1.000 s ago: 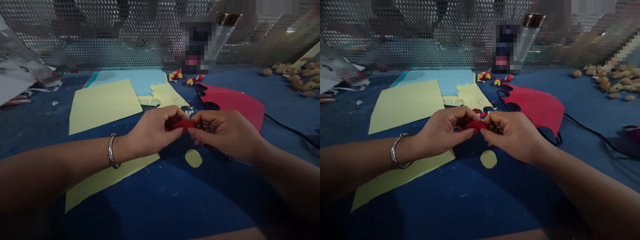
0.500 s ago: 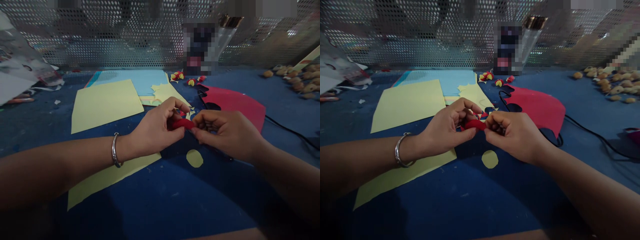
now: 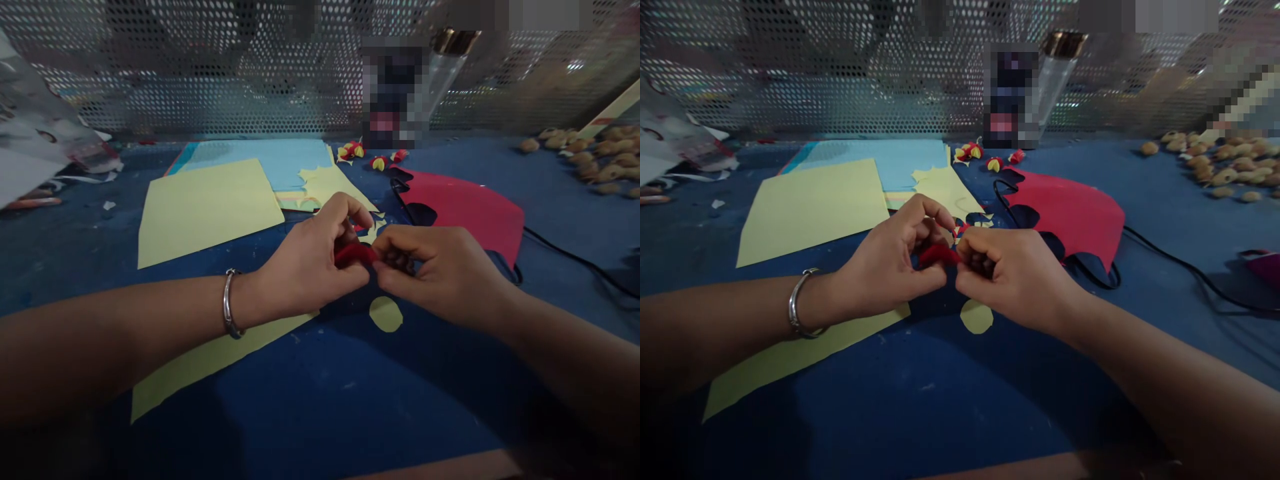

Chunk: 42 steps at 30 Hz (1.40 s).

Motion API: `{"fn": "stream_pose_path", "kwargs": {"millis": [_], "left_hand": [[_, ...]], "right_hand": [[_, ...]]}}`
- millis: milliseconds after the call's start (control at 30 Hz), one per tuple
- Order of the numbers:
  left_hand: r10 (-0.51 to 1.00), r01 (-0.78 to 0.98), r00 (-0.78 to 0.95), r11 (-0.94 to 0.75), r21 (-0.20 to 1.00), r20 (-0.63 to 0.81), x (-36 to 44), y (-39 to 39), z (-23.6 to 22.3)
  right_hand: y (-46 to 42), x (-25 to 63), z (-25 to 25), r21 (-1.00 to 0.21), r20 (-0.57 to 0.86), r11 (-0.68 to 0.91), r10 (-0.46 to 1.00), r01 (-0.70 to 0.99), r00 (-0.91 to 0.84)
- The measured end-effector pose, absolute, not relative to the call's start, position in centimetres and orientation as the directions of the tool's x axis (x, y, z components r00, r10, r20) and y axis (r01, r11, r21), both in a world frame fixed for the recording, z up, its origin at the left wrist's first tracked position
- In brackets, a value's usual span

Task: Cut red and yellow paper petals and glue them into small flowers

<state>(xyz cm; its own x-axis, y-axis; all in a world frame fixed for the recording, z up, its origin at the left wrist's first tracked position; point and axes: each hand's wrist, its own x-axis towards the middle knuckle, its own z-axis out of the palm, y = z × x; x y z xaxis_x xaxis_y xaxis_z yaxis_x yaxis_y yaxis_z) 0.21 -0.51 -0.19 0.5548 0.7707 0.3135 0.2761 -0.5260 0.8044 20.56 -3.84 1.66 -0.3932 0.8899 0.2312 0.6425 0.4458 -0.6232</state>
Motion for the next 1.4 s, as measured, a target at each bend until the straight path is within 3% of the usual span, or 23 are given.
{"fn": "stream_pose_path", "kwargs": {"millis": [367, 633, 767, 900, 1033, 1233, 1400], "left_hand": [[0.799, 0.243, 0.545, -0.439, 0.865, 0.253, -0.2, 0.4, -0.6], [0.794, 0.378, 0.594, -0.417, 0.826, 0.128, -0.7, 0.6, 0.6], [0.796, 0.422, 0.585, -0.461, 0.781, 0.153, -1.0, 0.7, 0.8], [0.788, 0.361, 0.575, -0.485, 0.796, 0.22, -0.8, 0.4, 0.8], [0.745, 0.311, 0.638, -0.481, 0.82, 0.195, -0.5, 0.2, 0.7], [0.731, 0.381, 0.663, -0.515, 0.768, 0.161, -0.4, 0.0, 0.7], [0.708, 0.393, 0.706, -0.416, 0.82, 0.021, -0.4, 0.2, 0.6]], "right_hand": [[-3.3, 22.0, 1.3, -0.605, 0.282, 0.453, 0.891, 0.654, -0.356], [-3.0, 22.2, 1.0, -0.594, 0.203, 0.41, 0.909, 0.692, -0.365], [-2.9, 22.4, 1.2, -0.6, 0.177, 0.391, 0.916, 0.698, -0.36], [-3.0, 22.1, 1.4, -0.62, 0.128, 0.378, 0.913, 0.687, -0.387], [-3.3, 21.6, 1.4, -0.625, 0.095, 0.399, 0.892, 0.671, -0.441], [-3.4, 21.3, 1.2, -0.563, 0.153, 0.465, 0.871, 0.683, -0.468], [-3.2, 21.7, 1.0, -0.521, 0.208, 0.517, 0.849, 0.679, -0.486]]}}
